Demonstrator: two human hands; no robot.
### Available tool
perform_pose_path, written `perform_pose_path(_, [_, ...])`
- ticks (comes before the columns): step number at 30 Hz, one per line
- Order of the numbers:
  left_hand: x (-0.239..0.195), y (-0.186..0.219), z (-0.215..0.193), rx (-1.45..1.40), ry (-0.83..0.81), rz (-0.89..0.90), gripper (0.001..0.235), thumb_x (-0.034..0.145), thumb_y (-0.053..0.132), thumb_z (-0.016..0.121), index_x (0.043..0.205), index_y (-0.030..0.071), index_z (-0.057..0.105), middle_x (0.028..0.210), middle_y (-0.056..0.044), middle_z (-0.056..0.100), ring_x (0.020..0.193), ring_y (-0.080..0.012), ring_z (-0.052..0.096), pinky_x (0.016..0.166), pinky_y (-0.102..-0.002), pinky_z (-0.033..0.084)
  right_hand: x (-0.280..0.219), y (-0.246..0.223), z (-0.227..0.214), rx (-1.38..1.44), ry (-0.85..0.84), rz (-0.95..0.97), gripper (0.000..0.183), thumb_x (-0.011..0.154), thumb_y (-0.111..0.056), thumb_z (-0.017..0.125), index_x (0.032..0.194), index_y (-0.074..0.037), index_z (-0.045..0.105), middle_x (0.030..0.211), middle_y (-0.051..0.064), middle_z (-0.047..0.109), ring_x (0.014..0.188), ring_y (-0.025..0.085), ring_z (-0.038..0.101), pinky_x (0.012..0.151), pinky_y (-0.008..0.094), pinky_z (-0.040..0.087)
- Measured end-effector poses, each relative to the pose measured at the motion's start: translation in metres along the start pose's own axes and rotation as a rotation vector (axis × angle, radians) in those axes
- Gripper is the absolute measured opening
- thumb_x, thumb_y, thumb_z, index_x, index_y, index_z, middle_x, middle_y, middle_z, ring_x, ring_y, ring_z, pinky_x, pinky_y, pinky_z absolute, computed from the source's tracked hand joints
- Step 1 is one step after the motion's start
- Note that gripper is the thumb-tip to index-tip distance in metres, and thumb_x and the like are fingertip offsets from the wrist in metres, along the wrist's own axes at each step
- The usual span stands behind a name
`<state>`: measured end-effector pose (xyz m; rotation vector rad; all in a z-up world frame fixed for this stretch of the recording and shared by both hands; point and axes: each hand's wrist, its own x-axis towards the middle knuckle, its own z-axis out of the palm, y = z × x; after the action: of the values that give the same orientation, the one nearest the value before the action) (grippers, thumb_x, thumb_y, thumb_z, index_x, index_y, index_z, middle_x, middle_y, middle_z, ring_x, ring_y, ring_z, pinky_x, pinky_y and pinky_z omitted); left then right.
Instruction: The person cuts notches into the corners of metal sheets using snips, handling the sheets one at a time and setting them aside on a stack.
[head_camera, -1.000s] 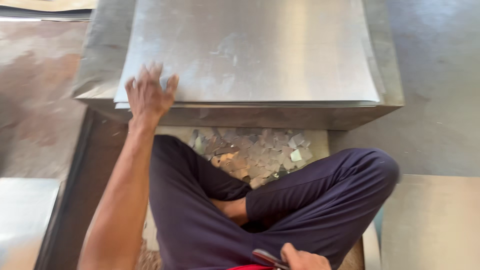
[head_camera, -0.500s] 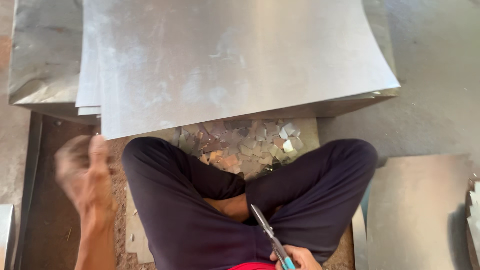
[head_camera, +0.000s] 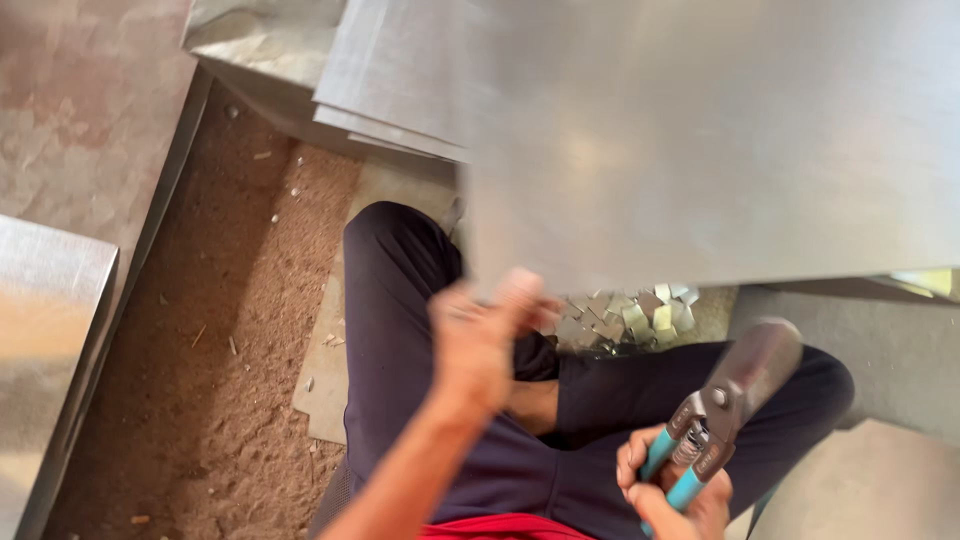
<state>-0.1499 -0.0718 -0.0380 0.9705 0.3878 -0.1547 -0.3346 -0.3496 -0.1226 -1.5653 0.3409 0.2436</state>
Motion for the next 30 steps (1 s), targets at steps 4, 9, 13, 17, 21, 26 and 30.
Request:
perform_pose_path(4, [-0.008, -0.042, 0.001, -0.194, 0.028, -0.049, 0.024, 0.093, 0.019, 0.07, 0.104, -0.002, 0.075, 0.088, -0.007, 0.078, 0.076, -0.0166, 0.076, 0.065, -0.028, 0.06, -0.003, -0.012, 0.002, -0.235, -0.028, 0.175, 0.042, 0.073, 0.011, 0.045, 0.111, 0.006, 0.063, 0.09, 0.02, 0.069, 0.077, 0.024, 0.068, 0.069, 0.034, 0.056])
perform_pose_path(9, [-0.007, -0.041, -0.036, -0.045, 0.003, -0.065, 0.024, 0.093, 0.012, 0.074, 0.108, -0.006, 0.074, 0.089, -0.012, 0.08, 0.081, -0.0165, 0.077, 0.071, -0.026, 0.059, -0.004, -0.025, 0.016, 0.144, -0.054, 0.899, 0.059, 0.094, -0.03, 0.037, 0.14, 0.004, 0.053, 0.132, 0.023, 0.065, 0.127, 0.027, 0.065, 0.092, 0.048, 0.059])
perform_pose_path(13, [-0.01, -0.035, -0.033, -0.039, -0.03, -0.091, 0.022, 0.096, 0.01, 0.072, 0.107, -0.009, 0.073, 0.089, -0.013, 0.079, 0.082, -0.0153, 0.076, 0.075, -0.027, 0.061, 0.006, -0.057, 0.041, -0.087, -0.405, 0.561, 0.083, 0.066, -0.008, 0.05, 0.149, -0.003, 0.045, 0.138, 0.019, 0.059, 0.13, 0.032, 0.059, 0.097, 0.043, 0.055])
perform_pose_path(17, [-0.012, -0.033, -0.031, -0.056, -0.009, -0.084, 0.02, 0.094, 0.006, 0.072, 0.107, -0.01, 0.073, 0.09, -0.014, 0.078, 0.082, -0.0153, 0.076, 0.078, -0.029, 0.065, 0.022, -0.084, 0.073, -0.266, -0.351, 0.606, 0.085, 0.055, -0.007, 0.048, 0.14, 0.0, 0.05, 0.12, 0.021, 0.063, 0.114, 0.033, 0.067, 0.096, 0.045, 0.058])
perform_pose_path(21, [-0.011, -0.027, -0.031, -0.043, 0.011, -0.089, 0.018, 0.093, 0.003, 0.073, 0.105, -0.011, 0.074, 0.088, -0.015, 0.078, 0.079, -0.0154, 0.076, 0.077, -0.029, 0.066, 0.03, -0.102, 0.091, -0.304, -0.313, 0.648, 0.091, 0.048, -0.002, 0.044, 0.139, -0.002, 0.052, 0.114, 0.018, 0.061, 0.112, 0.03, 0.064, 0.095, 0.043, 0.06])
perform_pose_path(26, [-0.01, -0.024, -0.029, -0.013, 0.009, -0.091, 0.017, 0.093, 0.002, 0.073, 0.103, -0.012, 0.074, 0.087, -0.015, 0.078, 0.078, -0.015, 0.076, 0.075, -0.028, 0.066, 0.022, -0.115, 0.098, -0.425, -0.186, 0.682, 0.073, 0.058, 0.004, 0.046, 0.13, -0.004, 0.059, 0.11, 0.018, 0.065, 0.099, 0.027, 0.07, 0.088, 0.041, 0.057])
perform_pose_path(30, [-0.011, -0.027, -0.033, -0.014, -0.002, -0.091, 0.016, 0.094, 0.001, 0.073, 0.104, -0.012, 0.074, 0.087, -0.016, 0.078, 0.078, -0.0138, 0.075, 0.075, -0.026, 0.064, 0.015, -0.11, 0.091, -0.502, -0.173, 0.616, 0.052, 0.068, 0.008, 0.049, 0.117, -0.004, 0.063, 0.097, 0.016, 0.065, 0.081, 0.023, 0.061, 0.079, 0.036, 0.056])
